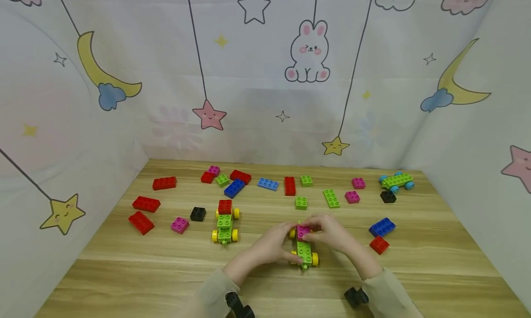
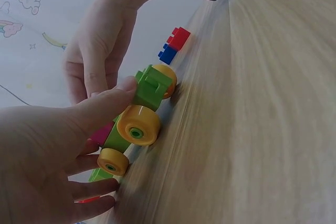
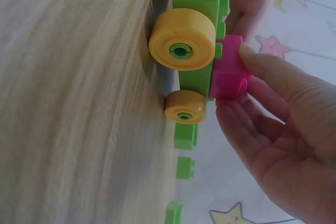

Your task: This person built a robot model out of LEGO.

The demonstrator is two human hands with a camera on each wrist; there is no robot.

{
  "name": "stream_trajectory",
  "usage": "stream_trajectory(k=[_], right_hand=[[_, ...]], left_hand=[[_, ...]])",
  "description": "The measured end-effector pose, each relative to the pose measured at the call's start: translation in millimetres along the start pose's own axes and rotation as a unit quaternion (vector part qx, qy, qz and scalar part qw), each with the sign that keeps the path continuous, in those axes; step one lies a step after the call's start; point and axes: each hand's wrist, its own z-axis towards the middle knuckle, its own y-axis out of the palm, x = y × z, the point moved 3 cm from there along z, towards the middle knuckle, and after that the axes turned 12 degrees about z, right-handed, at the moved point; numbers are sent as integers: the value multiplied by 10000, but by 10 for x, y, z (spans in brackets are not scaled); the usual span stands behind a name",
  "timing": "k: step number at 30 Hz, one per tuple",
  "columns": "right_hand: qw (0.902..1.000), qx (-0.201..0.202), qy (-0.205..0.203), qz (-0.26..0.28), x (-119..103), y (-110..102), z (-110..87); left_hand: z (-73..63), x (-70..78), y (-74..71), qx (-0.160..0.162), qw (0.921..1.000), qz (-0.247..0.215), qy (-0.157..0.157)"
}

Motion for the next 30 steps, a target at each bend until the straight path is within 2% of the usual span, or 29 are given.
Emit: stream_trajectory(k=[30], right_hand=[[9998, 110, 50, 162, 79, 2, 15]], left_hand=[[-8, -7, -2, -80, 9999, -65, -43]])
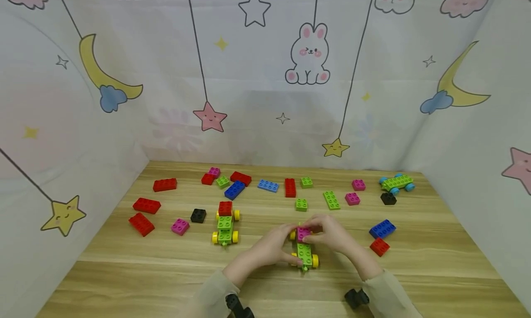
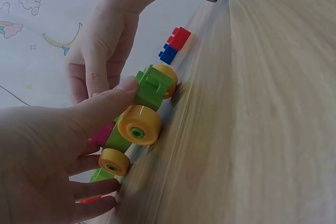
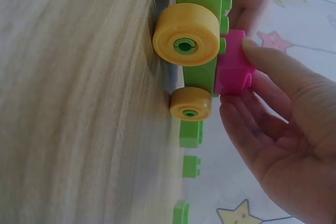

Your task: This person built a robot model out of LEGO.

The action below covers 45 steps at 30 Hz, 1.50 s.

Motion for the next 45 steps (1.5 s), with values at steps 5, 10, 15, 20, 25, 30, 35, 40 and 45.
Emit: stream_trajectory(k=[5, 10, 15, 20, 25, 30, 35, 40, 45], right_hand=[[10000, -22, 2, 0, -11, -3, -2], [10000, -67, -39, -59, -6, -11, -11], [9997, -107, -151, -186, -1, -23, -23], [9992, -180, -211, -278, -20, -39, -32], [9993, -227, -235, -197, -66, -135, -39], [9987, 24, -368, -354, -69, -363, -34], [9950, 325, -579, -749, -22, -635, 14], [9934, 522, -528, -869, 63, -880, 89], [9941, 519, -177, -933, 185, -1042, 151]], left_hand=[[1, 6, -5, 0, 10000, 27, -12], [10, 13, -6, -4, 10000, 85, 7], [16, 19, 2, 4, 9999, 136, 30], [15, 19, 7, 14, 9999, 125, 30], [16, 25, 7, -25, 10000, 81, 18], [21, 27, 18, -55, 10000, 55, -12], [22, 23, 24, -58, 10000, 76, -18], [8, 10, 22, -60, 10000, 64, -47], [-2, 15, 6, -25, 10000, 79, -19]])
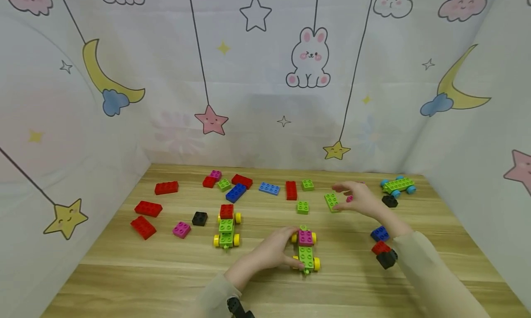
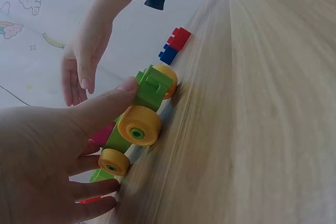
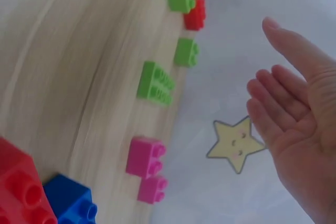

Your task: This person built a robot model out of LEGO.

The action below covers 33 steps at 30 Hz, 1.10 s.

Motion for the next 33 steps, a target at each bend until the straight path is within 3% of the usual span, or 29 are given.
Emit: stream_trajectory(k=[20, 33], right_hand=[[9948, -910, 350, 292, 475, 46, 212], [9919, -1146, 453, -302, 601, 133, 313]], left_hand=[[17, -23, 21, 11, 10000, -3, 44], [20, -24, 17, 21, 10000, 51, 23]])
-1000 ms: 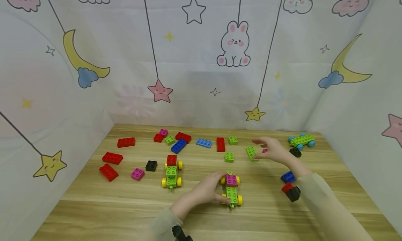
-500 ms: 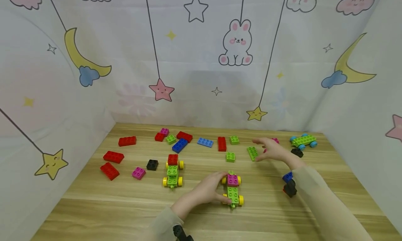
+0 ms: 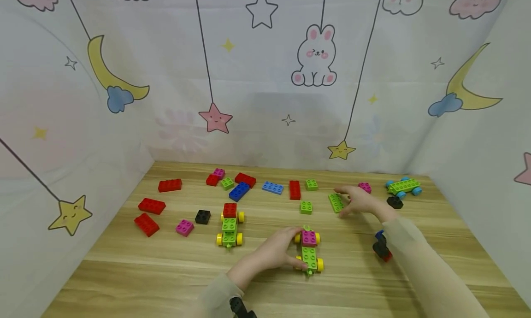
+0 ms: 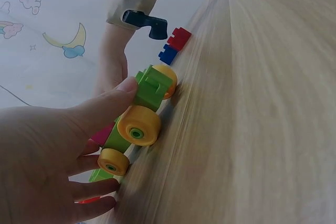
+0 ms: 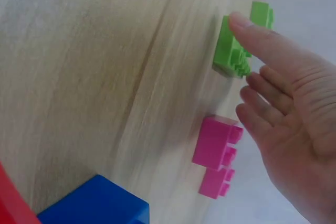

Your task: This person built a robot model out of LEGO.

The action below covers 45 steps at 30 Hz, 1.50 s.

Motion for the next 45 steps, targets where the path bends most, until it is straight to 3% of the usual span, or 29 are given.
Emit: stream_trajectory(k=[25, 41, 45], right_hand=[[9993, -98, 58, -369, -61, 44, 51], [9988, 470, 92, -102, -313, -40, -62], [9975, 699, -56, 33, -402, -9, -127]], left_hand=[[0, 10, 6, -25, 10000, 42, -72], [-5, -5, 4, -22, 9999, -98, -39], [-5, -9, 4, -13, 9999, -110, -10]])
